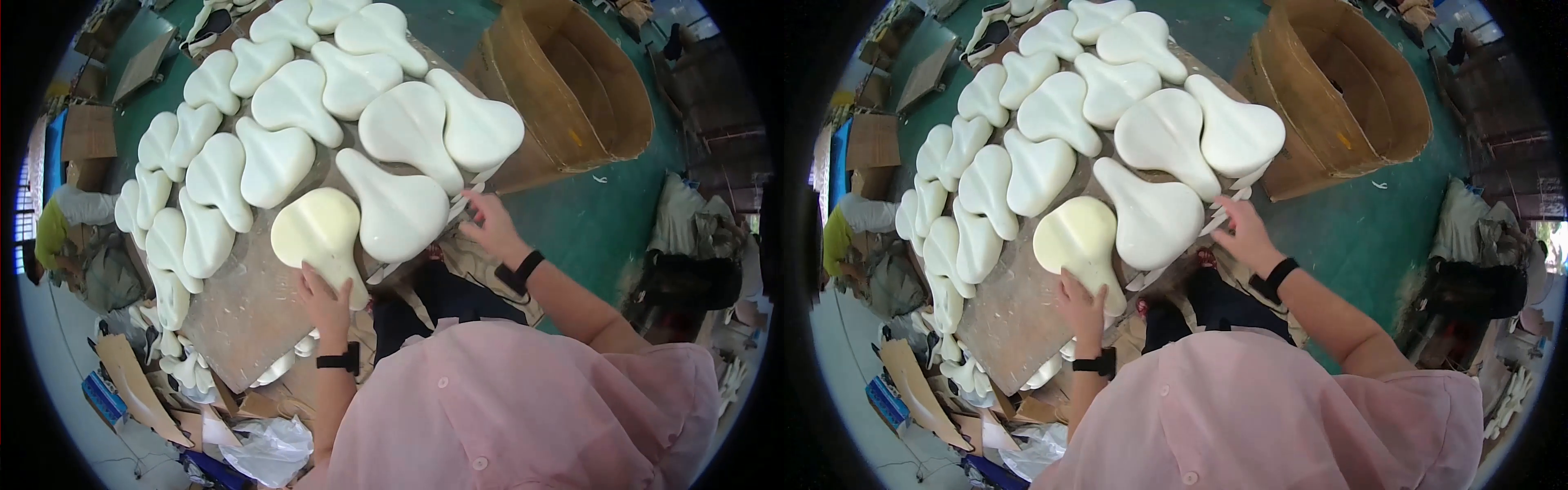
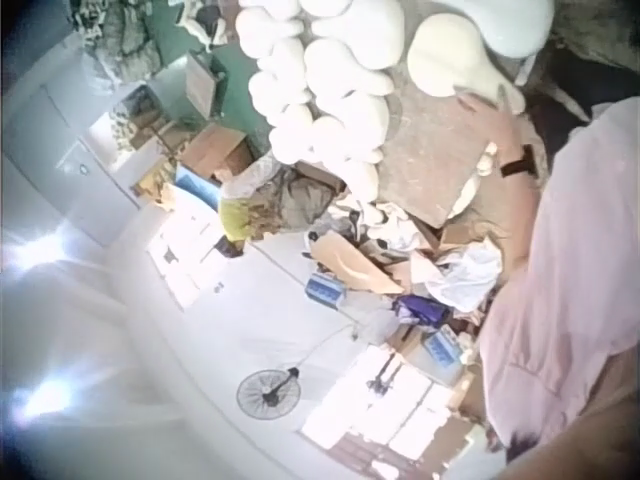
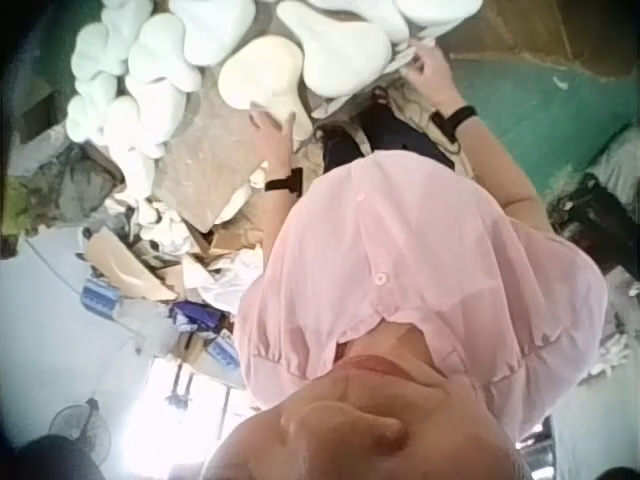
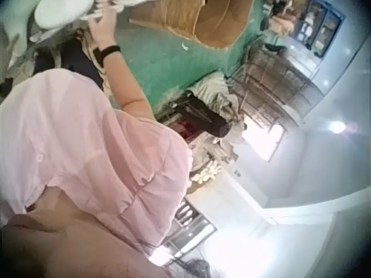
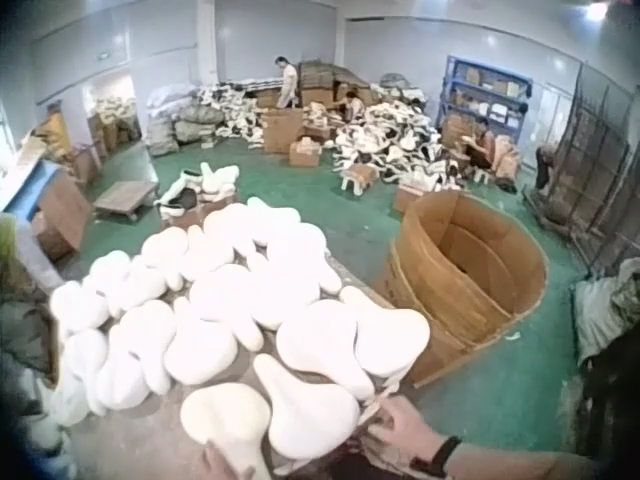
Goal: Organizing and sorting bicycle seat cushions and finished seats in a workshop.
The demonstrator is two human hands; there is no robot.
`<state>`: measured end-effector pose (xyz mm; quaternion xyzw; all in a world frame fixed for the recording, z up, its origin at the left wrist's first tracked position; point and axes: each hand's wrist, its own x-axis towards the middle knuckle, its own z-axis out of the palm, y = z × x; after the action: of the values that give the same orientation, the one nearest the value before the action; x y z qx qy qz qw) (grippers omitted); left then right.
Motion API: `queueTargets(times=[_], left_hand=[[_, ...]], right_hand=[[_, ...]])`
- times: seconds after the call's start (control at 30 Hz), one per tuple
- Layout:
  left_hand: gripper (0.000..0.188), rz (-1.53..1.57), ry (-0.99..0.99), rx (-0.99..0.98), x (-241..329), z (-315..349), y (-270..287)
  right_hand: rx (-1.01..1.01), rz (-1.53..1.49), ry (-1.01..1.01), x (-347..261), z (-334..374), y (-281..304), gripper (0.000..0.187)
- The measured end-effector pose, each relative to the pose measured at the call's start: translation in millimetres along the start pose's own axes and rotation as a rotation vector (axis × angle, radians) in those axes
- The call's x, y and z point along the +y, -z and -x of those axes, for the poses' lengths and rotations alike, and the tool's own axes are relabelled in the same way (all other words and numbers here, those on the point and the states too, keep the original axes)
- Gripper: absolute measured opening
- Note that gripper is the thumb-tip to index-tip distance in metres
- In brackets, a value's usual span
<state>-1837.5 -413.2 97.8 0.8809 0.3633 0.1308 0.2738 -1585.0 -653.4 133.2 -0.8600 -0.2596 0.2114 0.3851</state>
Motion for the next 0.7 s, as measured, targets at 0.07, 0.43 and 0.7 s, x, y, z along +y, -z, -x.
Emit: queueTargets(times=[0.07,0.43,0.7], left_hand=[[0.084,0.172,0.176,0.061,0,9,-26],[0.085,0.229,0.304,0.072,41,-29,-61],[0.072,-0.004,-0.077,-0.045,-82,-8,-53]], right_hand=[[-0.057,-0.081,-0.011,6,14,-20,0.059],[-0.083,-0.396,-0.043,10,-16,-46,0.066],[-0.339,-0.307,-0.023,0,-13,5,0.055]])
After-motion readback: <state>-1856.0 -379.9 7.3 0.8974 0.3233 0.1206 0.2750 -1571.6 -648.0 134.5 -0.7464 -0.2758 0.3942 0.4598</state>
